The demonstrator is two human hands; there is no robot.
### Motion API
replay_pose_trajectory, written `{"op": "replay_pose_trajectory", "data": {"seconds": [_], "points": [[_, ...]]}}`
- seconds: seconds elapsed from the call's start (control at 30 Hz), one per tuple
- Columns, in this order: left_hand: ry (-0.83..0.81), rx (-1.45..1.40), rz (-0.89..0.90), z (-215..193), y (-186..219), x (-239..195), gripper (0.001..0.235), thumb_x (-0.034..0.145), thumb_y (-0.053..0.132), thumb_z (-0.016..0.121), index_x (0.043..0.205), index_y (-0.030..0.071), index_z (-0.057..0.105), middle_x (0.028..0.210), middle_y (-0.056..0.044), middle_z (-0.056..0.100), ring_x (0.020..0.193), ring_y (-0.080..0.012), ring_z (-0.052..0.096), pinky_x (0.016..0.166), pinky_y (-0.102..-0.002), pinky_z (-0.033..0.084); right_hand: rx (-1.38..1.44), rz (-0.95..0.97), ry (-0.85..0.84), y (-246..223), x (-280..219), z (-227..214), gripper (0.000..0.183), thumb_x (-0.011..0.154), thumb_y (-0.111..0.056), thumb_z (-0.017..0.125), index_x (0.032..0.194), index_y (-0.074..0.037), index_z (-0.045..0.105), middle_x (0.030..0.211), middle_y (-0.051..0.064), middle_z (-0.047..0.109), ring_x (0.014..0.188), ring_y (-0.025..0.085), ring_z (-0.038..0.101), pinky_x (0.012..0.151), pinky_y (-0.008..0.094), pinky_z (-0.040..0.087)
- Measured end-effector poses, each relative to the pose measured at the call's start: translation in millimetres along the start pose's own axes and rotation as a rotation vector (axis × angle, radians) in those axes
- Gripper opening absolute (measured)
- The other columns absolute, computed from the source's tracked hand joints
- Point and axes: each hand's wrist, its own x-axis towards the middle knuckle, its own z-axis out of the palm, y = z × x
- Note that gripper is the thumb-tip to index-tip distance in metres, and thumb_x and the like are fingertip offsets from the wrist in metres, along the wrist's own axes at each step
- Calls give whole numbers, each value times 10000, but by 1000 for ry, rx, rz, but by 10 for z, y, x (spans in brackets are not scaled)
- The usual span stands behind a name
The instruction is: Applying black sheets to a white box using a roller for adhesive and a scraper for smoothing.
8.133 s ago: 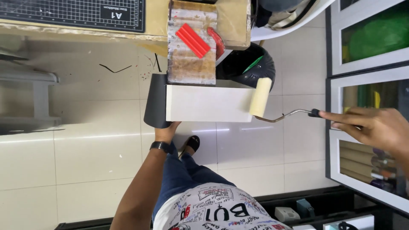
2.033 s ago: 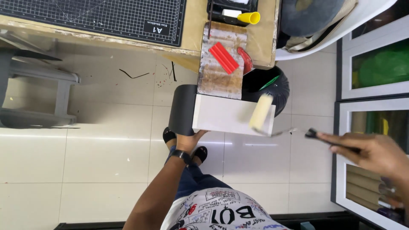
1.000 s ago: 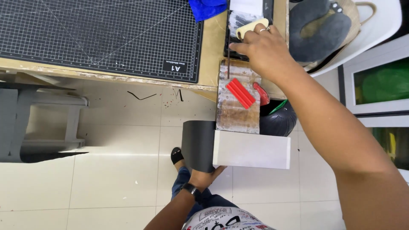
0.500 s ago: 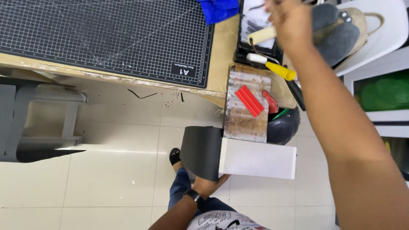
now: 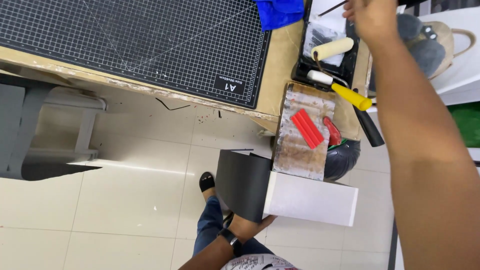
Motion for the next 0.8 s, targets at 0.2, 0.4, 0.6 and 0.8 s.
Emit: {"op": "replay_pose_trajectory", "data": {"seconds": [0.2, 0.4, 0.6, 0.8], "points": [[-30, 105, -143, 128, -178, -56, 694, 870, 584, 711, 1370, 128, 560, 1274, -77, 669, 1176, -304, 626, 929, -459, 542, -110, 184, -125, -998, -442, -72, 139, 1156, -187, 579, 1165, -102, 688, 1026, 53, 741, 833, 136, 721, 773, 327, 599], [20, 86, -42, 49, 7, -10, 641, 902, 525, 706, 1369, 106, 578, 1283, -102, 677, 1193, -328, 620, 946, -467, 524, -104, -211, -114, -377, -411, 123, 143, 1205, -64, 607, 1128, -9, 714, 949, 133, 742, 884, 220, 749, 834, 404, 610], [12, 32, -105, 78, 12, -18, 640, 878, 523, 735, 1321, 92, 571, 1202, -92, 672, 1140, -300, 632, 889, -444, 557, -148, -156, -166, -580, -560, 175, 140, 1205, -108, 596, 1172, -19, 699, 955, 143, 753, 861, 228, 746, 732, 410, 571], [26, 61, -53, 66, 54, -11, 669, 899, 498, 725, 1360, 57, 523, 1222, -136, 637, 1133, -331, 611, 886, -463, 555, -359, -223, -180, -589, -700, 273, 163, 1204, -163, 640, 1152, -56, 750, 918, 158, 758, 861, 322, 731, 717, 528, 553]]}}
